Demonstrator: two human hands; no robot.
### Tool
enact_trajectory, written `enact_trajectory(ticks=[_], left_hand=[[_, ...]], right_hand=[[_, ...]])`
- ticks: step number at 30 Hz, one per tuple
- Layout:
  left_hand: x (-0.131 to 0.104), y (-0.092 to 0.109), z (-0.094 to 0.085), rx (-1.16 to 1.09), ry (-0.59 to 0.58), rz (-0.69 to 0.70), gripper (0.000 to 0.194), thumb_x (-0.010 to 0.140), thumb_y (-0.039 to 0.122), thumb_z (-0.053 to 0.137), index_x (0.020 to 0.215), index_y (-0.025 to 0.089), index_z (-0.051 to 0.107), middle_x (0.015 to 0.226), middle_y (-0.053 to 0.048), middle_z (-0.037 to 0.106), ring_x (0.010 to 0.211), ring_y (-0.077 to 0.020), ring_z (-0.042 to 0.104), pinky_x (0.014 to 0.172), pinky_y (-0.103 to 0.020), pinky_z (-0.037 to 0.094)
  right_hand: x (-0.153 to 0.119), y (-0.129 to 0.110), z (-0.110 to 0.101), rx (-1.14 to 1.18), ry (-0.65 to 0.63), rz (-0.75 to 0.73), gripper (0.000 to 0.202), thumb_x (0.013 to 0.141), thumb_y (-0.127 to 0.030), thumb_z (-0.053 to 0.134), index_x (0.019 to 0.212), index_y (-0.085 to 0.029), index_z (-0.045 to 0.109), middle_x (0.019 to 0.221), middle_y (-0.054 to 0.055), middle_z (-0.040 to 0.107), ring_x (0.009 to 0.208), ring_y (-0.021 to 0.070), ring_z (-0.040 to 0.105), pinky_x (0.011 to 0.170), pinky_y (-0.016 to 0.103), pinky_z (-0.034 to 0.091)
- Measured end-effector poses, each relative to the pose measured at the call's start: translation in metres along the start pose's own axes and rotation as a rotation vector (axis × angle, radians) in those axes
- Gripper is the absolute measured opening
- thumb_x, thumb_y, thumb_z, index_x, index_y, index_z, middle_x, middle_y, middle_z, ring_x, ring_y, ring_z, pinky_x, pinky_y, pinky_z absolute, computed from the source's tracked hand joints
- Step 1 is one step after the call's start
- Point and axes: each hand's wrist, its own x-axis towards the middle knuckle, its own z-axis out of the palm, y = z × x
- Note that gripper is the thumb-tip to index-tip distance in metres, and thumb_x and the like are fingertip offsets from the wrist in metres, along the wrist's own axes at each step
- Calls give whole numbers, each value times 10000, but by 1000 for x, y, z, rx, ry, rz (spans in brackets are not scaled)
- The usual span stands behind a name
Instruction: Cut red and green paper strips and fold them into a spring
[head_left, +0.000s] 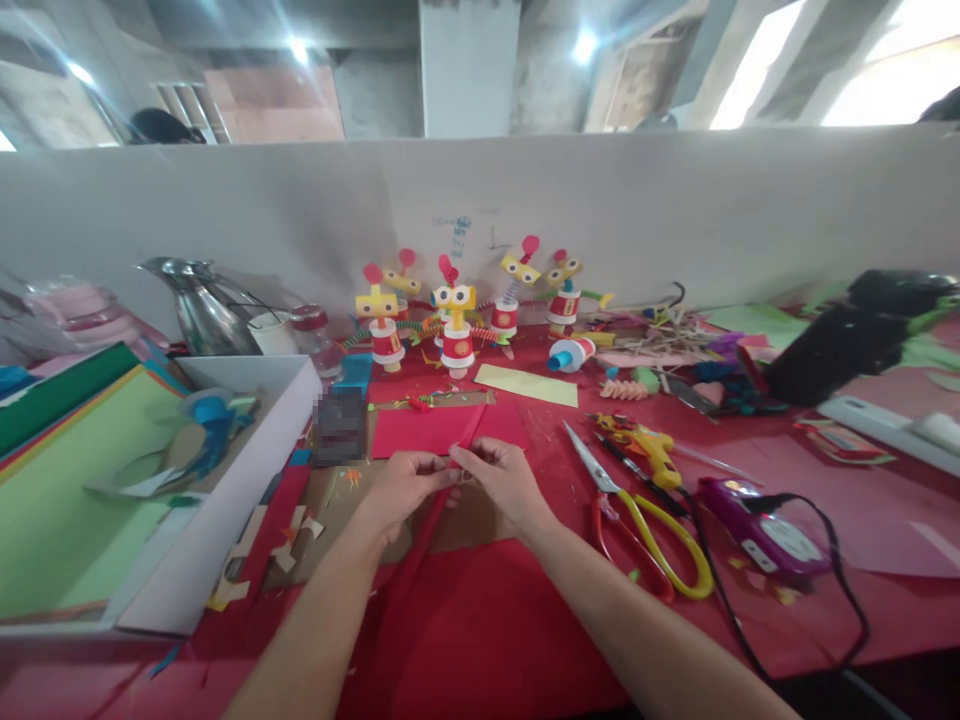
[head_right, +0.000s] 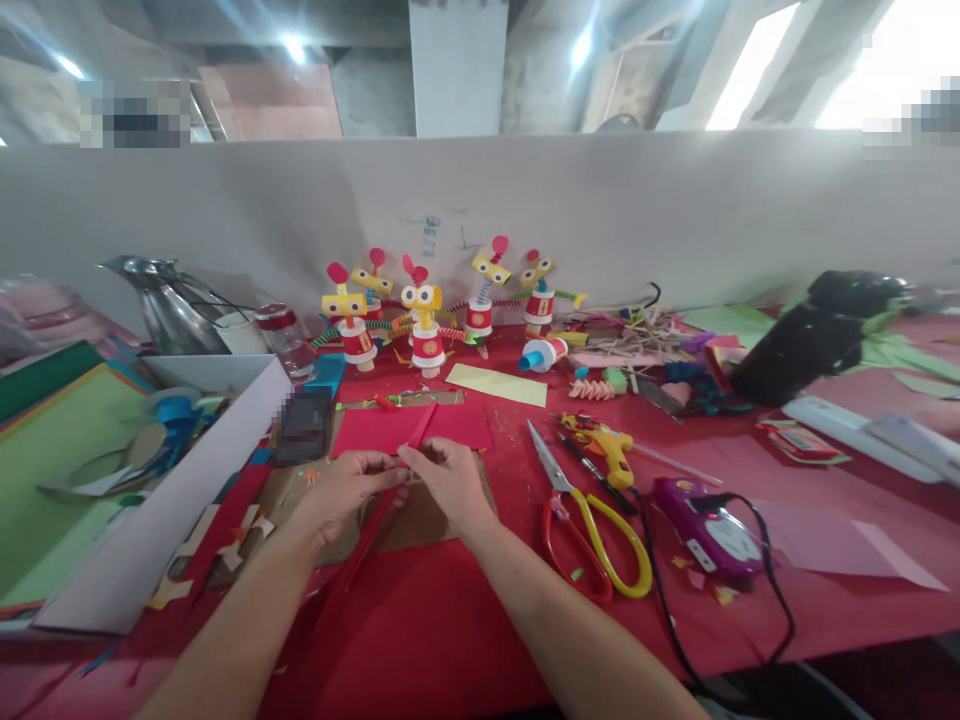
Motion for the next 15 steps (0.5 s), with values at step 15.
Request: enact_trajectory(ticks=[15], left_hand=[[-1, -2, -9, 37, -70, -44, 254, 612, 334, 761, 663, 136, 610, 596, -13, 625, 572, -121, 584, 609, -259, 456]], right_hand=[[4, -13, -20, 189, 34, 86, 248, 674, -400, 711, 600, -168, 664, 537, -16, 601, 530, 89, 503, 545, 217, 354]])
